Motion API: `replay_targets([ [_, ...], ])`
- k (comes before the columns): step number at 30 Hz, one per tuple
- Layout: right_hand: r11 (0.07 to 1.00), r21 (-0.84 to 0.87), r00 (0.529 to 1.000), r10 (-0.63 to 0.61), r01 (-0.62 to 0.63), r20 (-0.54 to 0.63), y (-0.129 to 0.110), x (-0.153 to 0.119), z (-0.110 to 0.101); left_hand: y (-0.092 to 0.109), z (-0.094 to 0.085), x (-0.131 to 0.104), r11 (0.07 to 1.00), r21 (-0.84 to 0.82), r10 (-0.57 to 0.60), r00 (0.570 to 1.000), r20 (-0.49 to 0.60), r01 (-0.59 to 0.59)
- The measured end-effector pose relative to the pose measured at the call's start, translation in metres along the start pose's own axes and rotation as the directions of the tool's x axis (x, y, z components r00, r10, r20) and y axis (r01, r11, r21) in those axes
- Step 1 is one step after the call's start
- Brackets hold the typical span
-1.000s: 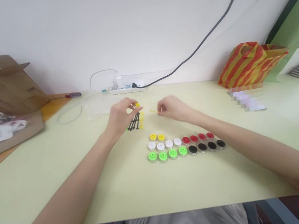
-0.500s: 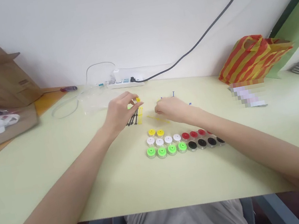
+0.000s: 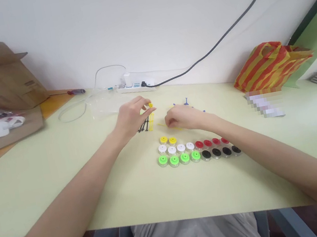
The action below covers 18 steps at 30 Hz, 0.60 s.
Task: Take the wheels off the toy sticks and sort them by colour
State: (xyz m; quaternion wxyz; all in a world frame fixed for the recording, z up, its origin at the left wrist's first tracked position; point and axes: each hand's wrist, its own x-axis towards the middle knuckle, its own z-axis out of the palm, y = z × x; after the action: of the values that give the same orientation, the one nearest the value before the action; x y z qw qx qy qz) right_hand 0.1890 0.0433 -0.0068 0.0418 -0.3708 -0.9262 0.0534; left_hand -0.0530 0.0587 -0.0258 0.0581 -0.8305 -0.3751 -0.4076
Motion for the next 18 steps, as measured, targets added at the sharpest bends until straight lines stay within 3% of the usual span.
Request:
replay_targets([
  [11, 0.995, -0.061, 0.996, 0.085, -0.083, 0.029, 0.01, 0.051, 0.008, 0.004, 0.0, -0.001, 0.999, 0.025, -0.023, 0.999, 0.045, 0.021],
  [18, 0.994, 0.013, 0.994, 0.106, -0.106, -0.008, 0.004, 0.063, 0.013, 0.005, 0.0, 0.0, 0.998, 0.063, -0.014, 0.999, 0.041, 0.012],
])
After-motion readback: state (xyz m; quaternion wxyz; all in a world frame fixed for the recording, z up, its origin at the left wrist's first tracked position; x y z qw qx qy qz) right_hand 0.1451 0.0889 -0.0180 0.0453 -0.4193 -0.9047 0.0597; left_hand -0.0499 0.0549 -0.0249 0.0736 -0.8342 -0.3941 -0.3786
